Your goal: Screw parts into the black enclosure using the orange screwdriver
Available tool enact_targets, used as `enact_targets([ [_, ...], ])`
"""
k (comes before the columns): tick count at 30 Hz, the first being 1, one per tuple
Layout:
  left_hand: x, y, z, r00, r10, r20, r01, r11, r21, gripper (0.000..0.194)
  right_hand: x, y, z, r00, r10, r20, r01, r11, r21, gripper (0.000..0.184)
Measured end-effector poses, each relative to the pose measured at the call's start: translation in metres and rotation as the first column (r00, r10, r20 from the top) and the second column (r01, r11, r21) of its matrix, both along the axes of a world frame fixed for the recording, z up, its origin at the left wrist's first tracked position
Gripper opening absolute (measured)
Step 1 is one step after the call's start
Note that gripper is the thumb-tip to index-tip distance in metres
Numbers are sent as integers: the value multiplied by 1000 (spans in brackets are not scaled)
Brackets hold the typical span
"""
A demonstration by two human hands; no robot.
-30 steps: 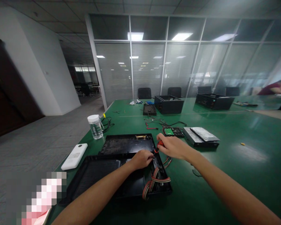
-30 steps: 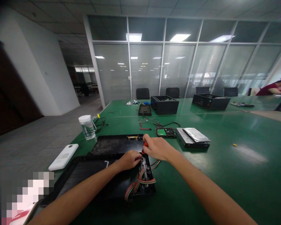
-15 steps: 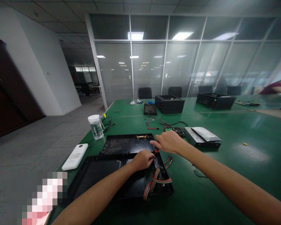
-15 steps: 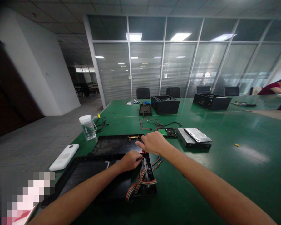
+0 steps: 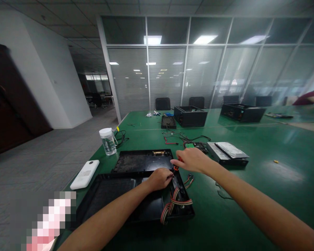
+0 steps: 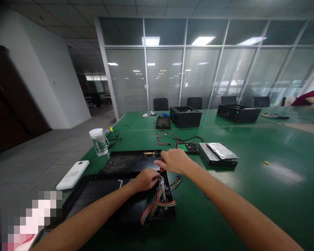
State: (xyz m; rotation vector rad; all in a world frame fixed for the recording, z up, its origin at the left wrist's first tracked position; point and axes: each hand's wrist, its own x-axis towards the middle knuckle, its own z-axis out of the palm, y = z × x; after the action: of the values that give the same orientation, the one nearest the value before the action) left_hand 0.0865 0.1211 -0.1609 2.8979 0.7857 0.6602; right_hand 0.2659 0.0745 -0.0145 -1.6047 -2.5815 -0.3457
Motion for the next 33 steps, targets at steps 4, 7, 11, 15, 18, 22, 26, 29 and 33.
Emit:
enact_targets([
  [4, 0, 0, 2, 1000, -17, -9, 17, 1000, 3, 13, 14, 0, -4, 992, 59, -111, -64, 997, -42, 31],
  [7, -1, -1, 4, 999, -32, -25, 32, 999, -2, 14, 34, 5, -18, 958, -8, -287, -9, 998, -57, 38],
  [11, -2, -3, 5, 998, -40, -42, 41, 999, 20, 17, 77, 20, -75, 628, -165, -760, -94, 954, -284, 42],
  [15, -5, -3, 12, 996, -84, -26, 85, 996, 38, 22, 114, 34, -133, -120, -355, -927, -123, 932, -341, 37],
  [18, -15, 0, 28, 994, -106, -35, 105, 994, -8, 20, 123, 39, -146, -422, -330, -844, -159, 944, -290, 29],
  [22, -38, 8, 47, 972, -53, -227, -17, 955, -296, 10, 111, 39, -146, -450, -303, -840, -248, 946, -209, 30],
  [26, -55, 14, 47, 920, 3, -393, -214, 842, -494, 13, 92, 31, -147, -274, -221, -936, -217, 962, -163, 33],
  [29, -57, 16, 47, 918, -11, -395, -246, 767, -592, 22, 77, 16, -133, -2, -96, -995, -159, 983, -95, 45],
  [33, -56, 14, 65, 901, -49, -431, -294, 660, -691, 44, 47, -30, -98, 521, 142, -842, -354, 933, -61, 45],
])
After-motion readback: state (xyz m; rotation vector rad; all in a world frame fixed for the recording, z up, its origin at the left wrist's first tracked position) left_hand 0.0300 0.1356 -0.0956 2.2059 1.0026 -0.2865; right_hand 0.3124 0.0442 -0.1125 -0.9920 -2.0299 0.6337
